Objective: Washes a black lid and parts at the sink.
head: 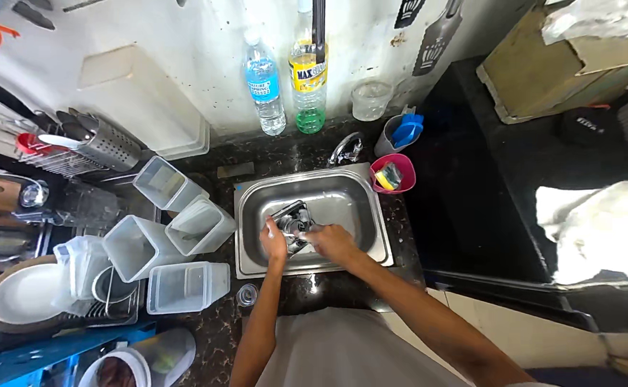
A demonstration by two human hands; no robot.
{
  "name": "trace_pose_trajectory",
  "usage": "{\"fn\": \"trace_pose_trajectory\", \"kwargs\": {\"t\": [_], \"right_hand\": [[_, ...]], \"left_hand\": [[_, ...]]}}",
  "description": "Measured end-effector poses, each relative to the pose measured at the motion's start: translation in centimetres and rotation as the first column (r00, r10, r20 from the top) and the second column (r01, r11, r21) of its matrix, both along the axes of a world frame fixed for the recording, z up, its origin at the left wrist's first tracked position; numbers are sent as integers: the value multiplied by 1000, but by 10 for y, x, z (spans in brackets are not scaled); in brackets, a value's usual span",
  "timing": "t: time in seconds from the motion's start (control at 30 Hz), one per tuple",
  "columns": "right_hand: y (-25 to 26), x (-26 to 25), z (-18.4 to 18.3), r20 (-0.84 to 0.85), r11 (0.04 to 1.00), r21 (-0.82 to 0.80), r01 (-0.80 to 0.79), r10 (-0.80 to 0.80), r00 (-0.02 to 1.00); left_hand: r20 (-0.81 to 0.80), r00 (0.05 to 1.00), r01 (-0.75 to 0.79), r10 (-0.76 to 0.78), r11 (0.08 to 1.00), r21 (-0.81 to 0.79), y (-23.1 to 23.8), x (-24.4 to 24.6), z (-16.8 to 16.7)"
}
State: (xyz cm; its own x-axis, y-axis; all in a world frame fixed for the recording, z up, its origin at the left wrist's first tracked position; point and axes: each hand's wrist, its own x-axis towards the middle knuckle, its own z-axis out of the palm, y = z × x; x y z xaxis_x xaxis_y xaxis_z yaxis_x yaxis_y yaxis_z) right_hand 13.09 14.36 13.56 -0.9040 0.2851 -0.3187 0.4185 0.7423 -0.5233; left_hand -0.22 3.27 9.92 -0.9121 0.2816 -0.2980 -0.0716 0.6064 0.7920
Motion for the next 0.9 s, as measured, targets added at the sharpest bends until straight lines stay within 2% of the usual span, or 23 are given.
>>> {"fn": "trace_pose_trajectory", "kwargs": {"t": [0.13,0.27,0.33,0.4,0.5,0.63,0.7,0.73,0.8,0.9], "right_hand": [[16,-2,-20,-54,981,-78,175,-179,982],[-4,0,-3,40,986,-147,82,-77,996],[-5,6,-12,-9,966,-223,130,-135,991],[-9,11,-14,-58,933,-294,206,-233,971],[-13,9,-1,-68,892,-310,329,-366,928],[-4,6,-5,53,803,-414,429,-449,892],[0,7,-11,80,711,-526,466,-504,860],[4,10,-13,98,679,-534,504,-542,835],[9,13,-15,167,681,-444,582,-575,801],[-8,6,0,173,774,-310,552,-525,834]], "left_hand": [[9,1000,-17,17,1000,5,-2,2,0],[-7,992,-128,129,985,119,-2,1,-4],[18,988,-156,155,974,165,0,1,-2],[38,985,-175,171,970,166,3,1,-2],[65,979,-205,195,955,214,6,1,-3],[71,971,-240,229,915,324,6,14,-14],[89,960,-278,264,876,395,5,18,-12],[107,960,-281,260,860,425,5,20,-9],[122,962,-274,245,844,461,4,20,-6],[97,974,-226,204,882,414,0,21,-8]]}}
